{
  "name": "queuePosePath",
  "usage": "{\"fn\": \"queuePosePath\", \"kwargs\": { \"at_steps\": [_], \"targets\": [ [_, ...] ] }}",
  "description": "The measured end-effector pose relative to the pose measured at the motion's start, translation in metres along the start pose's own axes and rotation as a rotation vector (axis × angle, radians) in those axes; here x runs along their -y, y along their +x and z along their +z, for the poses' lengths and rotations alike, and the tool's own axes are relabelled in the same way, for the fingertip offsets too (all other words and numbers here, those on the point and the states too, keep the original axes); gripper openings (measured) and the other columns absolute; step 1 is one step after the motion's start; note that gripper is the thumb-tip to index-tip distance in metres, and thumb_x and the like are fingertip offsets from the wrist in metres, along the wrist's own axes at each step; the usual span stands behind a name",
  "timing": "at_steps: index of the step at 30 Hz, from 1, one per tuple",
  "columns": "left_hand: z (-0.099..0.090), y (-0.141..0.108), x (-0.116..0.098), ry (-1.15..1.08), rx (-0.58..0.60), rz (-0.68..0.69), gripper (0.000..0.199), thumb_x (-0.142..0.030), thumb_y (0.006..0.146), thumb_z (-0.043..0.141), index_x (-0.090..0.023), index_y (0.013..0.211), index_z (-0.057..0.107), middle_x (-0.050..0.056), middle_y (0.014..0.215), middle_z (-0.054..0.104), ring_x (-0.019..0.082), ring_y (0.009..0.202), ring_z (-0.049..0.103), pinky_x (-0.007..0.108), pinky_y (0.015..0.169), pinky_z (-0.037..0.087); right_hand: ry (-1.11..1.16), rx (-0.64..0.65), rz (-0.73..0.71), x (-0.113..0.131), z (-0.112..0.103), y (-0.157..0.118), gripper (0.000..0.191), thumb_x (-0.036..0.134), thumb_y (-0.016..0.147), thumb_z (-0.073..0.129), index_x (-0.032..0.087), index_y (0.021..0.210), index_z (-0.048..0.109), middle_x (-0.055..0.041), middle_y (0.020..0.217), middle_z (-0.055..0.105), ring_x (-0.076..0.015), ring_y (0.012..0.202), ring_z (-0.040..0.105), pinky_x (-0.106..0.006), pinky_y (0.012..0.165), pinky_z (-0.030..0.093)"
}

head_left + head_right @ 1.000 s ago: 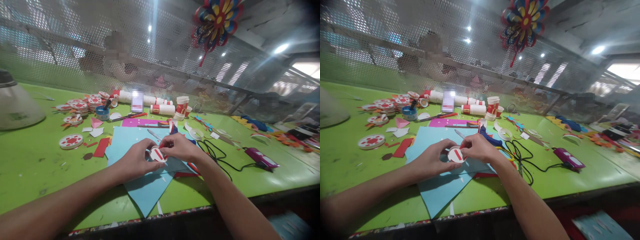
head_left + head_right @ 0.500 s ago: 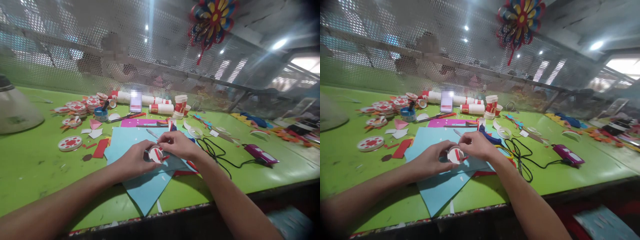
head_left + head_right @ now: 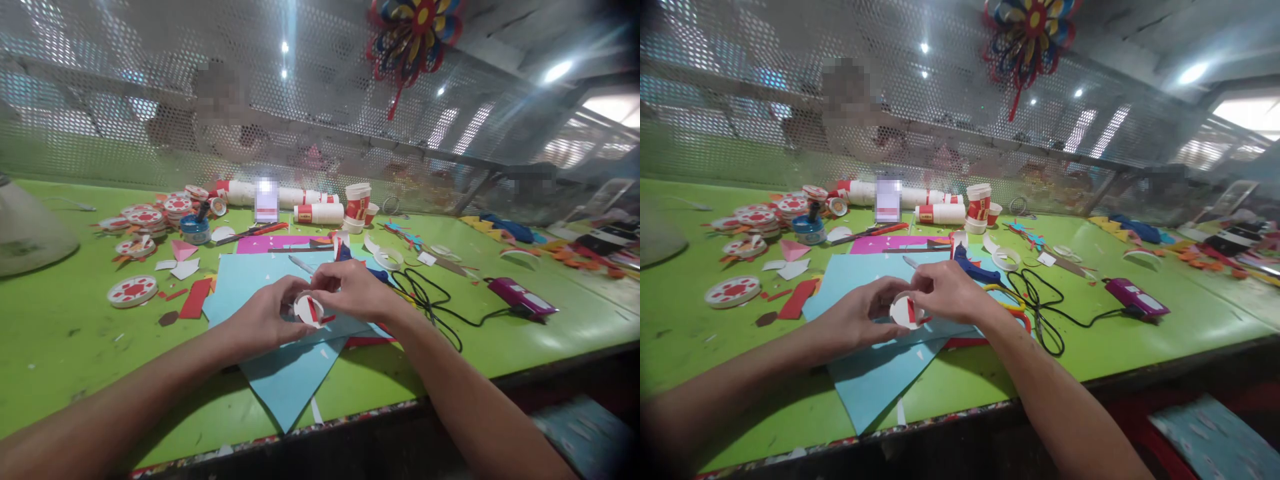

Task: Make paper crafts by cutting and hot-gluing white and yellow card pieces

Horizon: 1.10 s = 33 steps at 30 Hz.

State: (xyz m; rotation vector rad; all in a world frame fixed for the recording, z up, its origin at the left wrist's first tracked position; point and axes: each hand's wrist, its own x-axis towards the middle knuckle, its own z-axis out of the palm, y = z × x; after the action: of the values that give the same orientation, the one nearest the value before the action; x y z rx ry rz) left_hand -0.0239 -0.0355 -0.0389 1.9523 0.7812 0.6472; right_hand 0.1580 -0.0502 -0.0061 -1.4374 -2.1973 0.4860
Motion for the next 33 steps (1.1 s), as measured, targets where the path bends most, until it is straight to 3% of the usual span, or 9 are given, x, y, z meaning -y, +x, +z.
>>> {"fn": "queuePosePath", "kwargs": {
  "at_steps": [7,13,24,29,33],
  "targets": [
    [0.003,0.001,0.003,-0.202,-0.003,0.005,0.039,-0.026,0.07,0.064,-0.018,0.104,0.049,0.008,0.105,0.065,0.021,0.092,0.063,0.035,0.077,0.051,-0.088,-0.093,0.026,-0.005,0.003,0.002,0.009,0.014,0.072,0.058,0.017,0.067,0.065,0.0014,0.058,0.061,-0.0099,0.055,0.051,-0.021,0.052,0.034],
    [0.005,0.002,0.009,-0.037,-0.097,0.053,0.047,-0.027,0.073,0.063,-0.017,0.116,0.046,0.009,0.114,0.061,0.02,0.095,0.062,0.036,0.084,0.051,-0.147,-0.118,0.143,-0.006,0.004,0.006,0.009,0.015,0.067,0.057,0.017,0.061,0.064,0.0001,0.057,0.063,-0.0115,0.054,0.052,-0.021,0.049,0.032],
    [0.005,0.001,0.008,0.143,-0.128,0.013,0.043,-0.025,0.071,0.062,-0.017,0.11,0.049,0.009,0.103,0.065,0.021,0.083,0.065,0.038,0.077,0.052,-0.169,-0.082,0.171,-0.002,0.005,0.009,0.01,0.015,0.064,0.058,0.017,0.058,0.065,-0.0018,0.058,0.064,-0.0123,0.055,0.052,-0.022,0.049,0.032],
    [0.003,0.005,0.011,0.082,-0.131,-0.034,0.045,-0.03,0.071,0.064,-0.015,0.11,0.048,0.01,0.103,0.063,0.021,0.082,0.065,0.037,0.077,0.052,-0.159,-0.105,0.196,-0.01,-0.018,0.008,0.025,0.03,0.08,0.051,0.016,0.067,0.068,-0.0021,0.062,0.064,-0.0126,0.058,0.053,-0.022,0.051,0.035],
    [0.0,0.007,0.015,-0.006,-0.128,-0.033,0.043,-0.032,0.071,0.065,-0.016,0.108,0.048,0.008,0.104,0.063,0.019,0.082,0.064,0.035,0.076,0.052,-0.241,-0.057,0.209,-0.027,-0.042,-0.001,0.024,0.029,0.082,0.05,0.015,0.076,0.069,-0.0032,0.069,0.066,-0.0135,0.061,0.055,-0.023,0.053,0.037]
  ]
}}
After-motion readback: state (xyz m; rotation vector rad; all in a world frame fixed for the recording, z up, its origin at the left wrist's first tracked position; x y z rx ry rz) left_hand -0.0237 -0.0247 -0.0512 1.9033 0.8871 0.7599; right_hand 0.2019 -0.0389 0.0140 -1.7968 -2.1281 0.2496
